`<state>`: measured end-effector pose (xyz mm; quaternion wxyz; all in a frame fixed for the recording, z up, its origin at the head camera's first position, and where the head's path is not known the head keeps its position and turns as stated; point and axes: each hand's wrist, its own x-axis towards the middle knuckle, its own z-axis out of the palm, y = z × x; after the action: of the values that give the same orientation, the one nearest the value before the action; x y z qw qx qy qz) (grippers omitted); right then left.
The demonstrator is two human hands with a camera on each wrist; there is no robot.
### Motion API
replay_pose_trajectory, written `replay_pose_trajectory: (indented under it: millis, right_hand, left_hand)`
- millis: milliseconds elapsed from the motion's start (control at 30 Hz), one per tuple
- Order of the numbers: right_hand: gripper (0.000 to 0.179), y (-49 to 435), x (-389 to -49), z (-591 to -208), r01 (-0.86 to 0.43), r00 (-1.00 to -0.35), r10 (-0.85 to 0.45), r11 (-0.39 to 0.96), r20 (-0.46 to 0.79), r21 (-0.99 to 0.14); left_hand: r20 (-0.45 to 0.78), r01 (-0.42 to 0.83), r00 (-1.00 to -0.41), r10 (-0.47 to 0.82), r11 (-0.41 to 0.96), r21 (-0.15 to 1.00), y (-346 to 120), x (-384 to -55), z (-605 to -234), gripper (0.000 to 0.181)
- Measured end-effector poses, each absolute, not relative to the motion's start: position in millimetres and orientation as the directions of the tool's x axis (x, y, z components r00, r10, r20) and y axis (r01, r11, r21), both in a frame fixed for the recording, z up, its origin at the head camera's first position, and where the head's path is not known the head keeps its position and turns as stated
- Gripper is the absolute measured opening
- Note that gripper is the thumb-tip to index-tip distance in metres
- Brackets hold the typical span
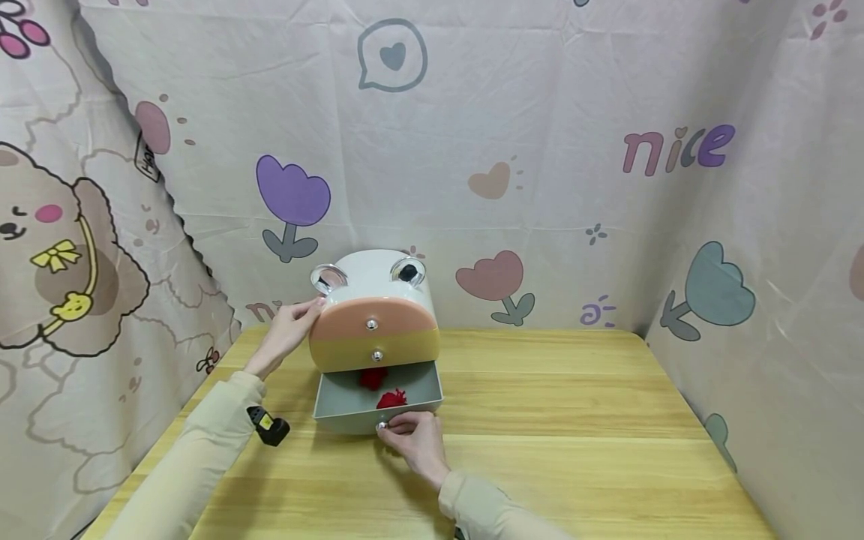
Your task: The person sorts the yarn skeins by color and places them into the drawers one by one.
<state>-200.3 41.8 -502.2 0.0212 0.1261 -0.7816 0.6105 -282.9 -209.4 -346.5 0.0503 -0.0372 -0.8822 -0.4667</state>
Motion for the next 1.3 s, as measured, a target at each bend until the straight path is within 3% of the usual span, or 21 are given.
replay_pose_trajectory:
  millis: [1300]
  right_hand:
    - [0.017, 34.5, -217.1, -500.7, -0.277, -0.961, -0.095, 0.315, 0.26, -0.908]
  left_hand:
    - [0.111, 0.101, -0.994, 0.017, 0.572, 0.814, -209.8, -281.8, -344.9, 0.062]
